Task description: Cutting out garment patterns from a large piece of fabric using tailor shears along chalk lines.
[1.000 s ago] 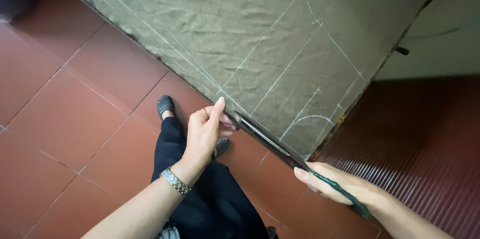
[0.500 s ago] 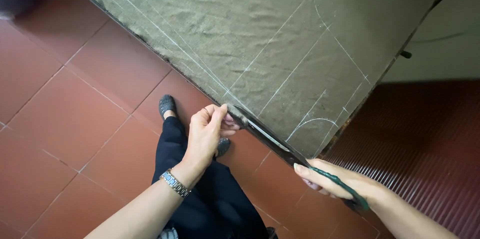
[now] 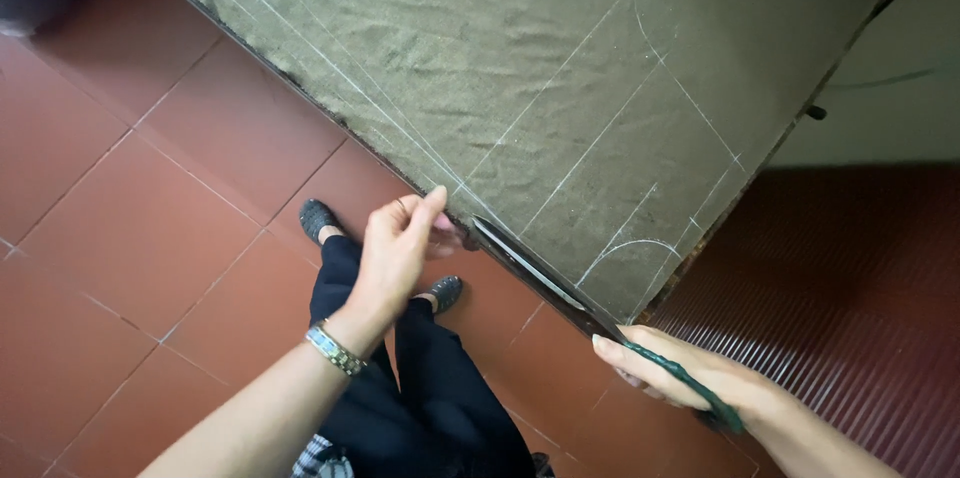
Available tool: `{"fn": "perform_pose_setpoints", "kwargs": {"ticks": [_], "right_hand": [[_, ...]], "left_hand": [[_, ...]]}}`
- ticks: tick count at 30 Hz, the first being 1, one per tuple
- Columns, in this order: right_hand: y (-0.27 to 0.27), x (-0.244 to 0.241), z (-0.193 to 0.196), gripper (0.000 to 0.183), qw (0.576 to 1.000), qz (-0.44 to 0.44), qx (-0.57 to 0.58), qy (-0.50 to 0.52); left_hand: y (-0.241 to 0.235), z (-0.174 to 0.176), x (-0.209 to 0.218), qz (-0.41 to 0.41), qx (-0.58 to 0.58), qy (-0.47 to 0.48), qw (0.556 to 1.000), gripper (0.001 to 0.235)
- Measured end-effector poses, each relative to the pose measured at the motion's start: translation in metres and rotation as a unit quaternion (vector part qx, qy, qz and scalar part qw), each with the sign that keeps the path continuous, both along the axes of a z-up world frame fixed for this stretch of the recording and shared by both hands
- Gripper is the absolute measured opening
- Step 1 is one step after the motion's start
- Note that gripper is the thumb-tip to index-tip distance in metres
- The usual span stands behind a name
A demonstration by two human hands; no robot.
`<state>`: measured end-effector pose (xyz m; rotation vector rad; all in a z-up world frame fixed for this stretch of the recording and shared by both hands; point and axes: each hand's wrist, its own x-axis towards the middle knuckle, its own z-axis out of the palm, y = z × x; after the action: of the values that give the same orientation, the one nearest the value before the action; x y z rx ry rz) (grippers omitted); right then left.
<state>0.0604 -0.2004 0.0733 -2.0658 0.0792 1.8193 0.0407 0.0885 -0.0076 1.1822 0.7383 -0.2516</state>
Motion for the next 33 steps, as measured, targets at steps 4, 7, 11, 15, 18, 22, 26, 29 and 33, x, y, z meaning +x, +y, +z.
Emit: {"fn": "perform_pose_setpoints", "kwargs": {"ticks": [4,7,11,15,18,22,26,29,33], "right_hand": [[0.012,0.002,0.003,0.048,1.0,0.017,-0.003,-0.012],[0.022,0.005,0.005,0.048,0.999,0.034,-0.01,-0.026],[0.028,0.008,-0.002,0.049,0.996,0.077,-0.025,-0.041],[0.034,0.011,0.004,0.048,0.997,0.056,-0.047,-0.016],[0.038,0.011,0.008,0.047,0.997,-0.016,-0.079,0.019],[0.041,0.007,0.014,0.046,0.996,0.02,-0.082,-0.03],[0.014,-0.004,-0.02,0.052,0.994,0.042,0.009,-0.096],[0.022,-0.001,-0.007,0.051,0.996,0.039,0.022,-0.072],[0.037,0.01,0.013,0.048,0.998,0.049,-0.041,-0.018]], "left_hand": [[0.016,0.009,0.009,-0.009,-0.004,0.028,1.0,0.037],[0.02,0.009,0.009,-0.021,0.01,0.023,0.999,0.035],[0.021,0.014,0.011,-0.036,0.024,0.033,0.998,0.03],[0.021,0.013,0.009,-0.047,0.018,0.027,0.998,0.027],[0.022,0.012,0.008,-0.043,0.003,0.03,0.999,0.025],[0.022,0.013,0.008,-0.05,0.006,0.027,0.998,0.026],[0.022,0.006,0.008,-0.051,0.001,0.025,0.998,0.024],[0.022,0.007,0.007,-0.047,-0.005,0.027,0.999,0.021],[0.025,0.01,0.006,-0.053,0.003,0.03,0.998,0.02]]}}
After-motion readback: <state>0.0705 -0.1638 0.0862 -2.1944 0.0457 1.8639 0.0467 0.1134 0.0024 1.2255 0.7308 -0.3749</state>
